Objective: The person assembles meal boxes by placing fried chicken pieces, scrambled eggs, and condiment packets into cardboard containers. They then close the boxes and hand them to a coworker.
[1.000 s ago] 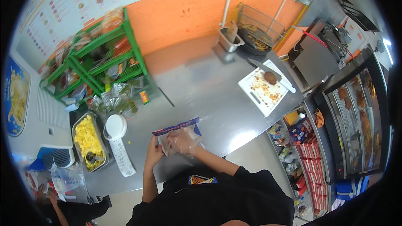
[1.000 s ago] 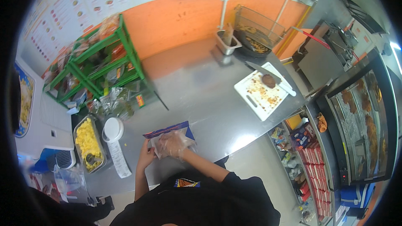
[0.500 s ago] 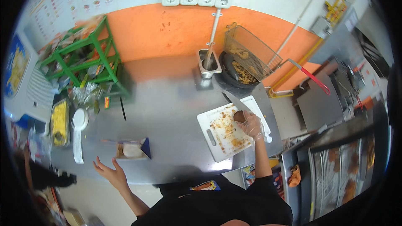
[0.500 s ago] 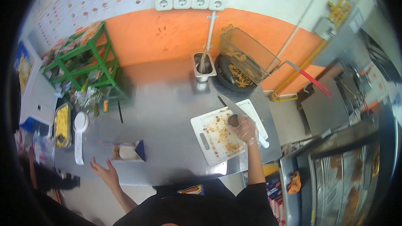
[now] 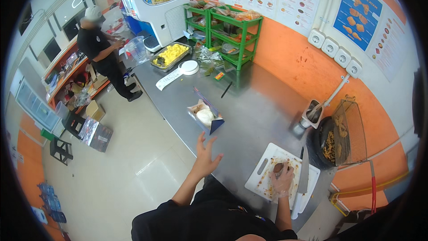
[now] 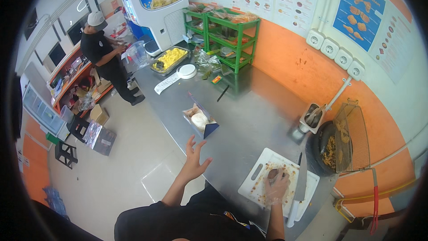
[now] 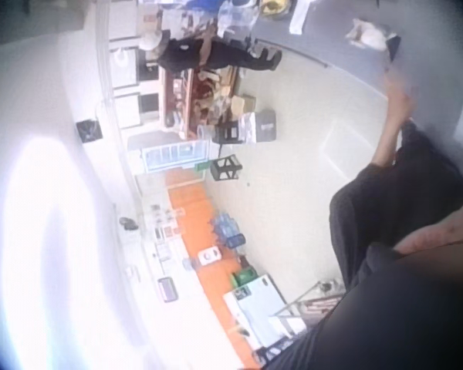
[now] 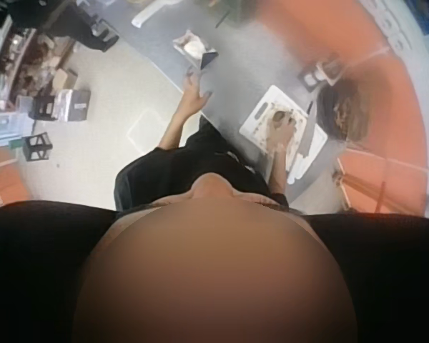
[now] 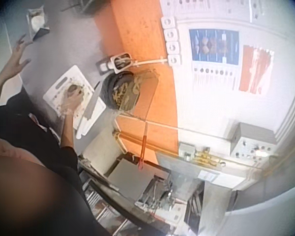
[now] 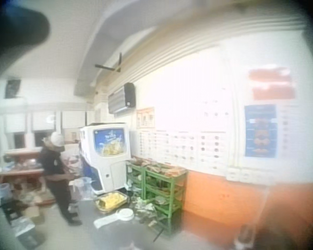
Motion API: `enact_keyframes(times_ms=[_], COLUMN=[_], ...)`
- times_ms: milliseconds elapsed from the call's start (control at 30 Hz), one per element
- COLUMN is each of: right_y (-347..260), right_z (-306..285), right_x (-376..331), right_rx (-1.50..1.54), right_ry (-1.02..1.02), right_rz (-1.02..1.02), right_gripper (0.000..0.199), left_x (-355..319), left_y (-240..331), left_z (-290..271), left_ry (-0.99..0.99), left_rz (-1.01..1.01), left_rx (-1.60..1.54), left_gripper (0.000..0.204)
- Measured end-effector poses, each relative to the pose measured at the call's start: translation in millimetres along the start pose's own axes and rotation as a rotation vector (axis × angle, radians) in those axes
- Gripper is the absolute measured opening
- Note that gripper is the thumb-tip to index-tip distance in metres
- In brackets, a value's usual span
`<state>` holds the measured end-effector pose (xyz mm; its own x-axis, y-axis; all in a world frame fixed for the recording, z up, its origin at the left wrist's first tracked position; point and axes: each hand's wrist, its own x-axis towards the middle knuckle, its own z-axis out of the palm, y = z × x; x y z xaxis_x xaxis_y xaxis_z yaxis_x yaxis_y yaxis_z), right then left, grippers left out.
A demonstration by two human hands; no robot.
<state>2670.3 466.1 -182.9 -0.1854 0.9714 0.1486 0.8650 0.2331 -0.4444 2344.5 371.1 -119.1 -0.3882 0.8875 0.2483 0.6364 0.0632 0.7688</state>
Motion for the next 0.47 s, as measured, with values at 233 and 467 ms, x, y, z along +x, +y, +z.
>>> enact_keyframes(times_ms=[233,467], right_y=[30.5,23.5], right_z=[5.0,-23.8], right_x=[-10.1,-36.5], right_rx=[-0.037,0.123], right_ry=[-0.071,-0.046], right_rz=[-0.194,-0.004], right_gripper=[0.078,0.094], left_x=[-13.8,-5.0], left_y=[6.1,-3.6], left_z=[3.0,20.7], left_ry=[-0.038,-0.148], left_rz=[0.024,0.145], left_rx=[0.069,0.042], left_gripper=[0.064,0.064])
